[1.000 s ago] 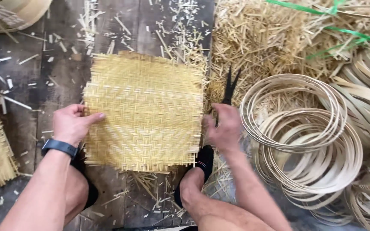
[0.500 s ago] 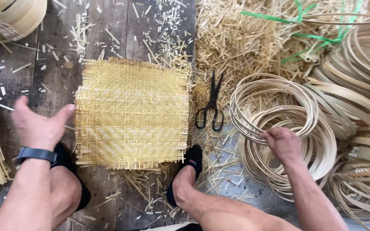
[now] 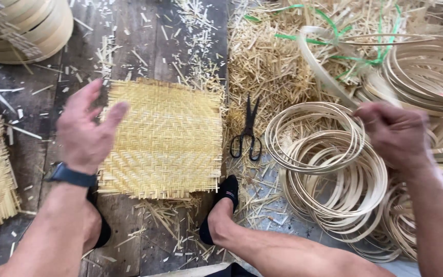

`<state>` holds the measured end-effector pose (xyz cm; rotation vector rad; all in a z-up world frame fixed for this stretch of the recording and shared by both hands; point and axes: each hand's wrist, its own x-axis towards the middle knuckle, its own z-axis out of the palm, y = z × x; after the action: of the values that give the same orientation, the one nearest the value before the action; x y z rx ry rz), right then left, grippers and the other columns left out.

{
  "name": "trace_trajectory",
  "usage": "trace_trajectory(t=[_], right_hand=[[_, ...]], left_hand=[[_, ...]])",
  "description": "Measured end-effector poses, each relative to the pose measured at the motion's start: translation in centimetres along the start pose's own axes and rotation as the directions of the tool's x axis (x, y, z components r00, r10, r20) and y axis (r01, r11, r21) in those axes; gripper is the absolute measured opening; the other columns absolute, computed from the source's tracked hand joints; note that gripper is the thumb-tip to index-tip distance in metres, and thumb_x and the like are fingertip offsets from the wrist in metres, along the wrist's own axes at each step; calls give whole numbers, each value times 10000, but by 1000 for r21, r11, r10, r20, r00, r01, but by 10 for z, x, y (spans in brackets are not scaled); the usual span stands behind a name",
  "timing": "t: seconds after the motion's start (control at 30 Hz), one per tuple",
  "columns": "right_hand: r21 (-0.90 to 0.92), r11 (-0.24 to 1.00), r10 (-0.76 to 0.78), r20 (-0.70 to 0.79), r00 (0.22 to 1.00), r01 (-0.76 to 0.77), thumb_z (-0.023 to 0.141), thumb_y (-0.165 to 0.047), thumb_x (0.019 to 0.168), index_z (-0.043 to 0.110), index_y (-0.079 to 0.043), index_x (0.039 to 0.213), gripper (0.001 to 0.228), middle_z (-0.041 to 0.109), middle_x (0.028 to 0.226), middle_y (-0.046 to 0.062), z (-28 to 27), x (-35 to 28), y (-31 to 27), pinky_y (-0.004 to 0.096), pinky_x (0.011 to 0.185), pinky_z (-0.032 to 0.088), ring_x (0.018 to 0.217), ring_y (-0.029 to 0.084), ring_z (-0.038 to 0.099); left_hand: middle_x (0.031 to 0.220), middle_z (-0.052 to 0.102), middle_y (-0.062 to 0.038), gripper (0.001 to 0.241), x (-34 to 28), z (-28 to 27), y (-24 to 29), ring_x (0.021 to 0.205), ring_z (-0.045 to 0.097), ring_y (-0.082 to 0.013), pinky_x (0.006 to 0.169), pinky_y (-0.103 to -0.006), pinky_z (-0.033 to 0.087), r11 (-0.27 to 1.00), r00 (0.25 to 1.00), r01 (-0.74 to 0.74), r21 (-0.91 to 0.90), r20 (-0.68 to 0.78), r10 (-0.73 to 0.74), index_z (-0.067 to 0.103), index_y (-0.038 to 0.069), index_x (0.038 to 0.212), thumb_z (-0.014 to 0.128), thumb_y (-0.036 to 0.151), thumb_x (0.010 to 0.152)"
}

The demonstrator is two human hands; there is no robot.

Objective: Constructing bamboo steamer lids by weaving strips and trimming them to fit a circular frame.

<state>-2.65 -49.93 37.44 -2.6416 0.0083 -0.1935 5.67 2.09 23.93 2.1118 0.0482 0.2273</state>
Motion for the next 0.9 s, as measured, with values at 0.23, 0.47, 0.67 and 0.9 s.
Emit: trace_trajectory(t=[0.23, 0.47, 0.67, 0.9], right_hand=[[589, 740, 228, 235, 945, -325, 553, -418, 1088, 733, -19, 970, 453, 558, 653, 29, 58, 61, -135, 251, 395, 348, 474, 90, 434], [769, 430, 262, 395, 880, -473, 466, -332, 1020, 562, -117, 1386, 435, 740, 867, 74, 159, 50, -109, 282, 571, 595, 668, 124, 699], [965, -5, 258, 255, 932, -262, 567, -209, 1103, 551, -76, 1494, 413, 651, 787, 39, 226, 22, -65, 209, 464, 418, 542, 45, 504], [913, 127, 298, 339, 892, -389, 578, -243, 1065, 651, -87, 1327, 314, 559, 653, -2, 248, 15, -69, 232, 400, 384, 482, 70, 468]], left_hand=[[870, 508, -66, 535, 5, 25, 38, 778, 451, -155, 654, -281, 393, 605, 939, 286, -743, 344, -21, 653, 38, 1090, 639, 562, 982], [575, 394, 77, 549, 4, 12, -17, 484, 388, -50, 418, -200, 327, 177, 770, 604, -777, 513, -380, 563, 103, 797, 613, 646, 863], [614, 492, 45, 456, -4, 20, -57, 506, 462, -74, 446, -215, 404, 69, 699, 669, -740, 595, -398, 580, 96, 840, 534, 536, 952], [565, 470, 47, 358, -9, 21, -71, 442, 400, -52, 371, -200, 293, -25, 652, 659, -752, 587, -481, 577, 100, 781, 599, 342, 1043]])
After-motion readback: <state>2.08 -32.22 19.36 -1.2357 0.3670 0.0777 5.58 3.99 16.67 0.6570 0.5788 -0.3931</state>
